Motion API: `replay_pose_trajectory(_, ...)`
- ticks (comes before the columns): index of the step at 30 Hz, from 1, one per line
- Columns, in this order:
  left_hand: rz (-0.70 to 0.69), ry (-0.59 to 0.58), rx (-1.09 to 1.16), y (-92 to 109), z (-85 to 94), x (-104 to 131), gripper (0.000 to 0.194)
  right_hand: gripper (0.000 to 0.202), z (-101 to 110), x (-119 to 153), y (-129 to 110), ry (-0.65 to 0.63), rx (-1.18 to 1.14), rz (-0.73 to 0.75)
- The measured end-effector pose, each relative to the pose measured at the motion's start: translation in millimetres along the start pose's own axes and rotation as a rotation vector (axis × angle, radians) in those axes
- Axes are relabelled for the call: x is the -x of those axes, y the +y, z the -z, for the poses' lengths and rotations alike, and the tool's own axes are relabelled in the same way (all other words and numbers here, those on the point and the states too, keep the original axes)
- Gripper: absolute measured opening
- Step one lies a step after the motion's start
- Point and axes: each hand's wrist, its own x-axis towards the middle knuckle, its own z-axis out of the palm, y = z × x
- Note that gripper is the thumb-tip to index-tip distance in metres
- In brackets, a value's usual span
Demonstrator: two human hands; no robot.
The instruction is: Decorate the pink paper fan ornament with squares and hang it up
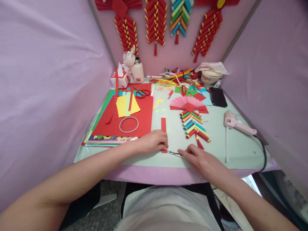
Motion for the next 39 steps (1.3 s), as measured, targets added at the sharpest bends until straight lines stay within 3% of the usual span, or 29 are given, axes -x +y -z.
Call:
replay_pose_trajectory(6, 0.184, -0.097, -0.165, 1, 9.4, -19, 0.021, 0.051, 0, 1, -1, 0.028, -0.05, -0.01)
replay_pose_trajectory(12, 0.177, -0.185, -0.346, 1, 15.1, -21, 0.024, 0.059, 11, -2, -12, -0.01, -0.08, -0.048)
replay_pose_trajectory(23, 0.21, -0.171, -0.389, 3, 9.5, -19, 0.027, 0.063, 2, 7, -20, -0.087, -0.103, -0.097)
replay_pose_trajectory(39, 0.206, -0.134, -0.35, 1, 7.5, -15, 0.027, 0.048, 8, -2, -31, -0.001, -0.192, -0.092)
